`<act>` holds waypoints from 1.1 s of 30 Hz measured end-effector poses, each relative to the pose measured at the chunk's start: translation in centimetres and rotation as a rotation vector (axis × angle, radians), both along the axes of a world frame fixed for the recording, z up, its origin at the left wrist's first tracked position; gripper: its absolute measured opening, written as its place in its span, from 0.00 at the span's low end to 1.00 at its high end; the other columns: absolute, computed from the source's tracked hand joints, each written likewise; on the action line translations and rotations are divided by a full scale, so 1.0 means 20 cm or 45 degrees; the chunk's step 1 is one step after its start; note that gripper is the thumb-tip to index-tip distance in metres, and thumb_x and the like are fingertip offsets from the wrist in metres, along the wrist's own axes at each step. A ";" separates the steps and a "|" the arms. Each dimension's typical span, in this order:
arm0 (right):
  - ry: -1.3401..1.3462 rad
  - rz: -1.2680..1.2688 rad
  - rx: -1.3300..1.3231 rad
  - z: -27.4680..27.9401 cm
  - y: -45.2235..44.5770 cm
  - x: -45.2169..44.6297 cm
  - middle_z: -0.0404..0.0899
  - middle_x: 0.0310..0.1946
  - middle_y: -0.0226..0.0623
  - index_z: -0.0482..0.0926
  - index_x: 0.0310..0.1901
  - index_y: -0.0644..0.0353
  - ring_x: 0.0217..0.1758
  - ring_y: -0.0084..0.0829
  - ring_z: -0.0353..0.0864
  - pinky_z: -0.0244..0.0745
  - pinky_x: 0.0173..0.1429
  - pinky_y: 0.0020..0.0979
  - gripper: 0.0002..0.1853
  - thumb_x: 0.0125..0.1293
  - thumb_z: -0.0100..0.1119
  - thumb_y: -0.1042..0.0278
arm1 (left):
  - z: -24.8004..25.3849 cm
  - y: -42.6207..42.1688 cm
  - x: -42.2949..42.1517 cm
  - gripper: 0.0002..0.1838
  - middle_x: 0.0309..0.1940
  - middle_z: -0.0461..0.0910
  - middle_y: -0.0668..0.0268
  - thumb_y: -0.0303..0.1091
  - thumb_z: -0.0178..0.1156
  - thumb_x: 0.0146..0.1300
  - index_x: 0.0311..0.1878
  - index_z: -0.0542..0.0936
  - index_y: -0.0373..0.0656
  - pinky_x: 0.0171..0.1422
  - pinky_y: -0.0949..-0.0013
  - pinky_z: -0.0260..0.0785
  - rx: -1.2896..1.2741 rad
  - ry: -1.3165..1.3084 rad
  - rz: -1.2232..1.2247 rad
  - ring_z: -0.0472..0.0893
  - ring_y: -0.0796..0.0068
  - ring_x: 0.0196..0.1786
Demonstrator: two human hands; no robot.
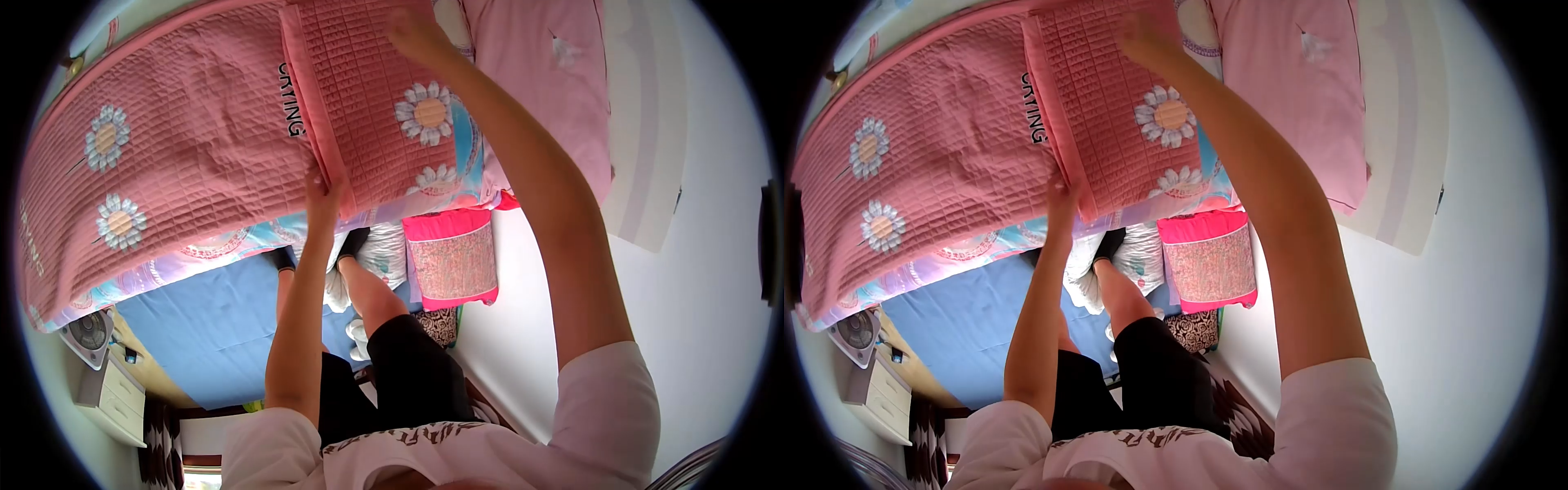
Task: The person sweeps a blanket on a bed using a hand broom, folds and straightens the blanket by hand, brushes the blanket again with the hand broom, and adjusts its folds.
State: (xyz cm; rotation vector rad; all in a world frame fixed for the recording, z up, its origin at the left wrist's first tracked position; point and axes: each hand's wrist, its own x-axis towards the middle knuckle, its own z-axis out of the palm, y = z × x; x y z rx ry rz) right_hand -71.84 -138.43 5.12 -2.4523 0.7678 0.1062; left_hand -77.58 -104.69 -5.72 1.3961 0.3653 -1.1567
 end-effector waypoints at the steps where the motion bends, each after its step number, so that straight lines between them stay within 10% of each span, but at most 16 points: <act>1: -0.088 0.086 -0.173 -0.06 -0.05 -0.15 0.81 0.49 0.63 0.72 0.61 0.71 0.55 0.57 0.81 0.77 0.61 0.48 0.28 0.71 0.57 0.53 | -0.08 0.00 -0.08 0.31 0.46 0.80 0.57 0.45 0.67 0.64 0.62 0.72 0.34 0.48 0.59 0.71 0.005 -0.410 -0.129 0.77 0.61 0.40; 2: -0.146 0.090 -0.479 -0.13 -0.06 -0.32 0.81 0.44 0.61 0.74 0.55 0.70 0.48 0.58 0.80 0.77 0.53 0.51 0.24 0.69 0.58 0.55 | -0.11 -0.01 -0.14 0.32 0.46 0.81 0.55 0.43 0.69 0.62 0.62 0.71 0.32 0.50 0.57 0.71 0.008 -0.821 -0.260 0.78 0.55 0.42; 6: -0.039 -0.355 -0.446 -0.43 0.10 -0.93 0.80 0.42 0.65 0.72 0.55 0.72 0.44 0.64 0.78 0.75 0.49 0.54 0.30 0.69 0.60 0.48 | 0.11 -0.06 0.06 0.28 0.42 0.81 0.43 0.37 0.70 0.59 0.59 0.73 0.33 0.51 0.54 0.72 0.053 -0.749 -0.401 0.81 0.45 0.45; 8: 0.115 -0.454 -0.374 -0.52 0.26 -1.16 0.80 0.43 0.65 0.72 0.56 0.71 0.45 0.65 0.78 0.74 0.51 0.55 0.33 0.68 0.60 0.43 | 0.08 0.00 0.17 0.20 0.35 0.82 0.49 0.35 0.69 0.61 0.52 0.78 0.35 0.45 0.58 0.72 0.072 -1.065 -0.318 0.80 0.58 0.36; 16: -0.347 -0.917 0.159 -0.51 0.67 -1.24 0.84 0.43 0.56 0.75 0.55 0.69 0.47 0.51 0.85 0.77 0.51 0.43 0.31 0.64 0.70 0.49 | 0.03 0.18 0.43 0.26 0.49 0.84 0.58 0.37 0.69 0.63 0.60 0.77 0.32 0.54 0.69 0.72 0.212 -0.674 -0.603 0.82 0.70 0.50; 21: -0.226 -1.111 0.166 -0.53 0.66 -1.25 0.85 0.40 0.53 0.79 0.49 0.67 0.42 0.47 0.86 0.78 0.46 0.40 0.28 0.63 0.70 0.47 | -0.11 -0.23 0.78 0.35 0.60 0.77 0.60 0.50 0.67 0.66 0.68 0.71 0.35 0.68 0.66 0.67 -0.337 0.286 -0.072 0.75 0.67 0.63; 28: -0.366 -1.144 0.313 -0.68 0.65 -1.31 0.85 0.41 0.53 0.80 0.48 0.67 0.43 0.45 0.86 0.77 0.47 0.40 0.28 0.63 0.70 0.46 | 0.25 -0.56 1.00 0.40 0.66 0.71 0.59 0.56 0.65 0.66 0.72 0.68 0.39 0.72 0.65 0.65 -0.226 0.308 -0.162 0.71 0.66 0.66; 33: -0.379 -1.160 0.332 -0.71 0.65 -1.33 0.85 0.43 0.53 0.78 0.52 0.67 0.46 0.46 0.86 0.77 0.50 0.40 0.28 0.65 0.69 0.47 | 0.07 -0.80 1.13 0.39 0.63 0.73 0.60 0.56 0.68 0.64 0.69 0.70 0.40 0.69 0.64 0.69 -0.309 0.102 -0.212 0.73 0.67 0.64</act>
